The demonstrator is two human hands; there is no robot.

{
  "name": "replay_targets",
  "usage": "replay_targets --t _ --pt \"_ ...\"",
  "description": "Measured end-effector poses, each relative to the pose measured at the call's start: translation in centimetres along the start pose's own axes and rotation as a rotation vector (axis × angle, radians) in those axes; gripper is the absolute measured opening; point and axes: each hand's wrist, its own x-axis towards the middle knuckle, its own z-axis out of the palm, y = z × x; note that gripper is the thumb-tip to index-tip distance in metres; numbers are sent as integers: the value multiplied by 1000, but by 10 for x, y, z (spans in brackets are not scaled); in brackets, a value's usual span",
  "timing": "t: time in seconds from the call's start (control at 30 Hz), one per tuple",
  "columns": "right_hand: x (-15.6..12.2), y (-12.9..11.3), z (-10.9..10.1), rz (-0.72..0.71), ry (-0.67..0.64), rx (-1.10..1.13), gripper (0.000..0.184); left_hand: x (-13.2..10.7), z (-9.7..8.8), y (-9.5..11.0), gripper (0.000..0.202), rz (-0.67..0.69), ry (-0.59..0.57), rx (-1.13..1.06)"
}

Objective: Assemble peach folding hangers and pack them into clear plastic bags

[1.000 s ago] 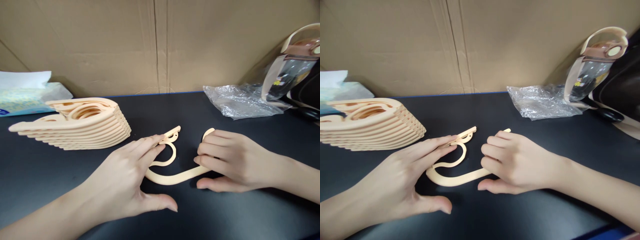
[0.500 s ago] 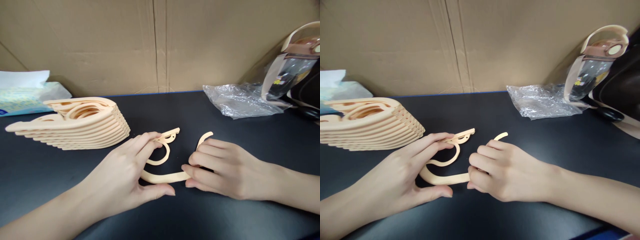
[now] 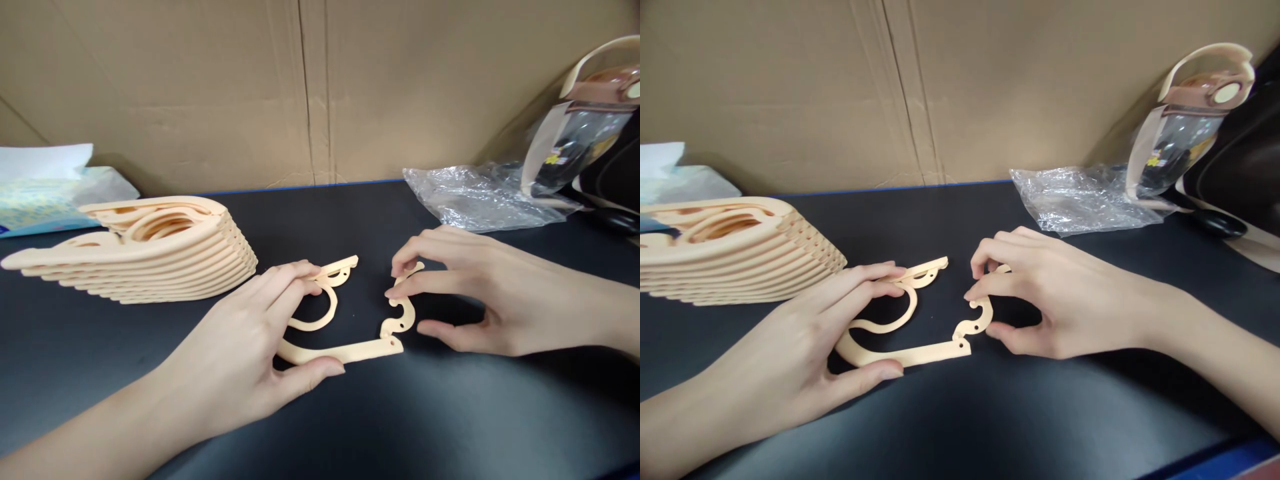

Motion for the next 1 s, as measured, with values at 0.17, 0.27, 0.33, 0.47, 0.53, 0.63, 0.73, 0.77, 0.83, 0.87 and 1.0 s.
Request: replay_targets --t 0.17,0.27,0.33,0.47,0.53,0.63,0.73,0.77,0.83,0.87,1.0 --pt "2 2 4 -26 -68 56 19 0 1 -2 55 21 11 17" --pt "5 -2 10 -58 -35 87 17 1 2 -2 55 24 16 14" --pt "6 -5 13 -54 18 93 16 1 2 -2 53 28 17 12" --pt "6 -6 17 -13 96 52 11 1 1 -2 49 48 38 40" --pt "6 -5 18 -2 126 -9 13 0 1 -2 52 66 47 56" --pt "4 -5 19 9 152 -83 16 0 -1 -2 53 61 28 43" --pt "3 -7 21 51 133 -95 18 1 -3 -1 40 20 0 18" --pt "3 -8 21 62 124 -94 19 2 -3 0 34 4 -7 4" --pt "3 -9 22 59 113 -99 20 4 -5 0 25 -17 -10 -29" --pt "3 -9 23 49 111 -113 21 4 -5 0 24 -19 -11 -43" --pt "6 -10 23 24 92 -168 27 5 -5 -1 26 -13 -8 -62"
